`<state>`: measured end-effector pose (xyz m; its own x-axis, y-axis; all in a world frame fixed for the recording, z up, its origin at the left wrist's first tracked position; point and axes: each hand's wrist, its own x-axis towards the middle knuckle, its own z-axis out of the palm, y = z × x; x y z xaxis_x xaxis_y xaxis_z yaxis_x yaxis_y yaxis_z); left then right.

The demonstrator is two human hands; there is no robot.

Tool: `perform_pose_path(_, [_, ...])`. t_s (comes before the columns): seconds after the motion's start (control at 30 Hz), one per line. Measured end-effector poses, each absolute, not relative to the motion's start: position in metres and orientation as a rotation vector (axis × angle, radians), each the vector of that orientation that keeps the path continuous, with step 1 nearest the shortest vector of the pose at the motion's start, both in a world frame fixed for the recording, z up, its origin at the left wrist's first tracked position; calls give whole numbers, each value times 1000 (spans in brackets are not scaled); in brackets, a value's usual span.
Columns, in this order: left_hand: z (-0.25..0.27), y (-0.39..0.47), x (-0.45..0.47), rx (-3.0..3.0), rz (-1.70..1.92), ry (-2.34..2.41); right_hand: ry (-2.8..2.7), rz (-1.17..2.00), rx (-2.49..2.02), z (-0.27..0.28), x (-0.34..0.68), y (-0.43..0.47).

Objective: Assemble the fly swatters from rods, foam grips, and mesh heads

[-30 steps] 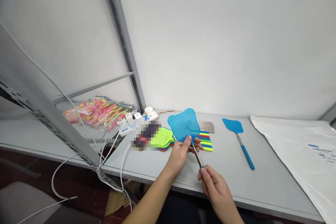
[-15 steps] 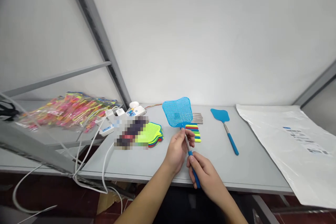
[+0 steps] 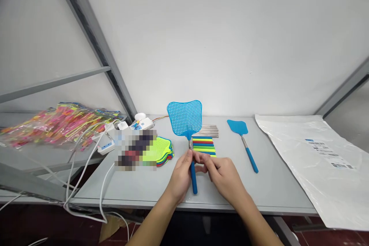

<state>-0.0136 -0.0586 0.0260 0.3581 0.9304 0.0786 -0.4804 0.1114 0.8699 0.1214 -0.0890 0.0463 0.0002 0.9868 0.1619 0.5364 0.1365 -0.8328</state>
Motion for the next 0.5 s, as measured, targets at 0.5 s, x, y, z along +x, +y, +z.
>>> perform_pose_path(0.5, [7, -83, -58, 958, 835, 598, -1229, 1195, -1135, 56, 75, -32])
